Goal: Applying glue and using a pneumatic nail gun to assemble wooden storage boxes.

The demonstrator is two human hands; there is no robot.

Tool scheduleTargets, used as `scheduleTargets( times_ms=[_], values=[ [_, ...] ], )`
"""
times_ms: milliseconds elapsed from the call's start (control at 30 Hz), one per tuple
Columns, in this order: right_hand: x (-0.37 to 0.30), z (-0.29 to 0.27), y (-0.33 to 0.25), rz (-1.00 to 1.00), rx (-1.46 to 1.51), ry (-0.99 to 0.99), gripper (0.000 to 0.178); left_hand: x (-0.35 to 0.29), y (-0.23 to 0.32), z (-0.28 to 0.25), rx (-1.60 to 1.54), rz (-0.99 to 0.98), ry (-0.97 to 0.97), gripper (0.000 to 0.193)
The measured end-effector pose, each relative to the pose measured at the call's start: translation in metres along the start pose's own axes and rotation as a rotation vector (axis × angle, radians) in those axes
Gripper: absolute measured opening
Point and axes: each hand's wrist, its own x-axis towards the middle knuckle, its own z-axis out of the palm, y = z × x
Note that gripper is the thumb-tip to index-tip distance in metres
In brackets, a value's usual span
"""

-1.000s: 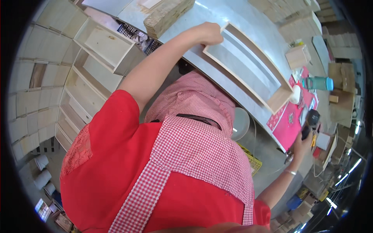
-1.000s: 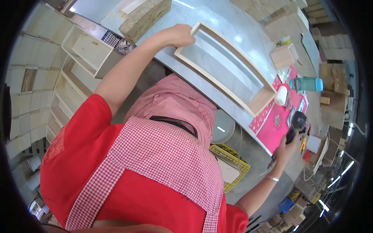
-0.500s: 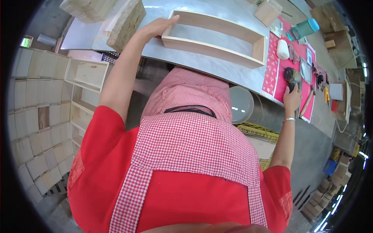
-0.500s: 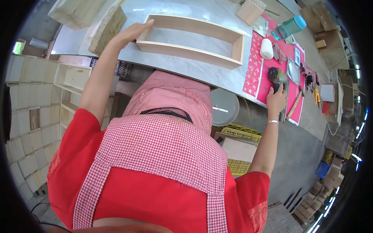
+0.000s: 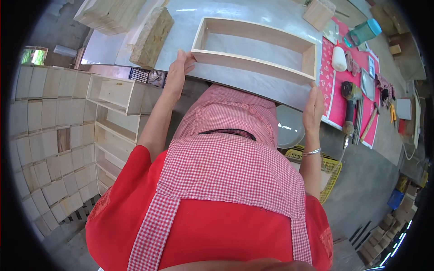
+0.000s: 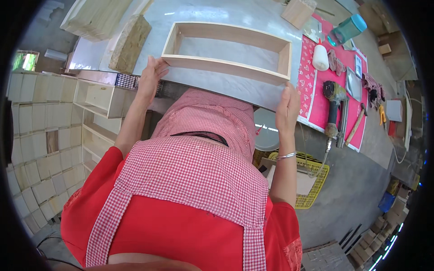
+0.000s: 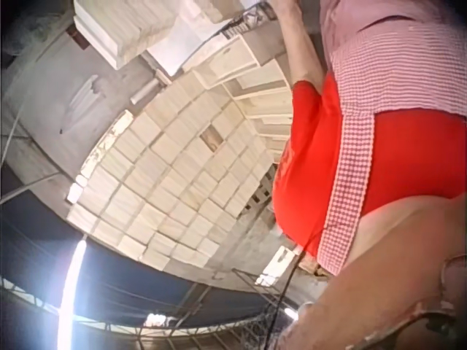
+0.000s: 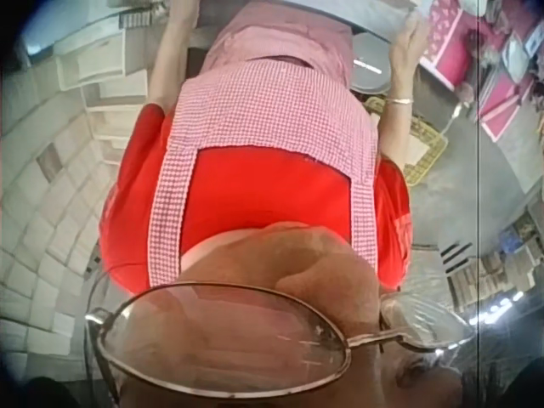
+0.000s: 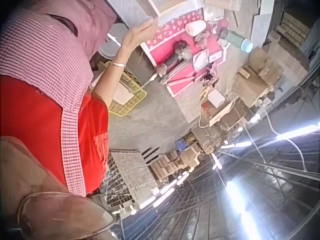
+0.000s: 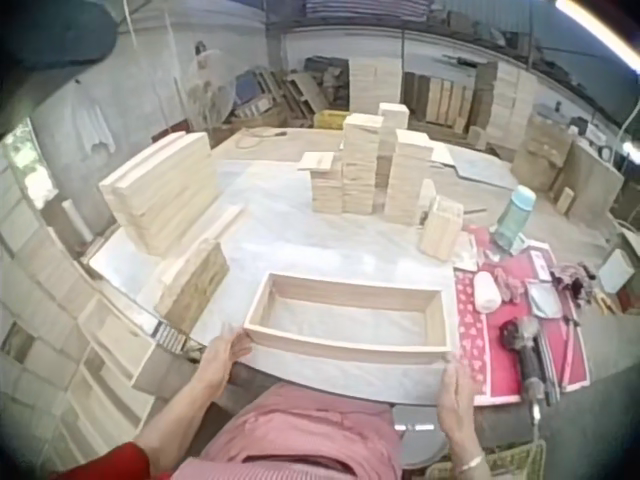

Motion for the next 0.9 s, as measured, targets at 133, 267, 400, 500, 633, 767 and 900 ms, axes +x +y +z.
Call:
scheduleTargets(
  times_ms=[133, 267, 400, 500, 633, 767, 900],
  values=[
    [0.023, -0.006, -0.037, -0.04, 0.234, 0.053, 0.053, 0.005, 0.02, 0.0, 0.042, 0.194, 0.077, 0.069],
    [0.057, -0.021, -0.05, -0.05, 0.47, 0.05, 0.059, 0.028, 0.073, 0.002, 0.109, 0.243, 0.024, 0.073],
    [0.101, -0.018, -0.022, 0.17, 0.505, -0.093, 0.065, 0.066, 0.079, 0.018, 0.262, 0.0, 0.121, 0.077],
    [0.117, -0.009, -0.004, 0.269, 0.427, -0.197, 0.068, 0.087, 0.064, 0.017, 0.278, -0.092, 0.029, 0.083],
    [0.142, -0.014, 0.021, 0.221, 0.211, -0.109, 0.064, 0.084, 0.058, 0.02, 0.215, -0.143, 0.04, 0.071],
    [0.179, -0.041, 0.081, -0.179, -0.658, 0.309, 0.066, 0.075, 0.035, 0.006, 0.216, 0.02, 0.207, 0.046],
    [0.186, -0.038, 0.11, 0.158, -0.717, 0.111, 0.069, 0.05, 0.011, -0.008, 0.06, 0.185, 0.319, 0.029]
  ],
)
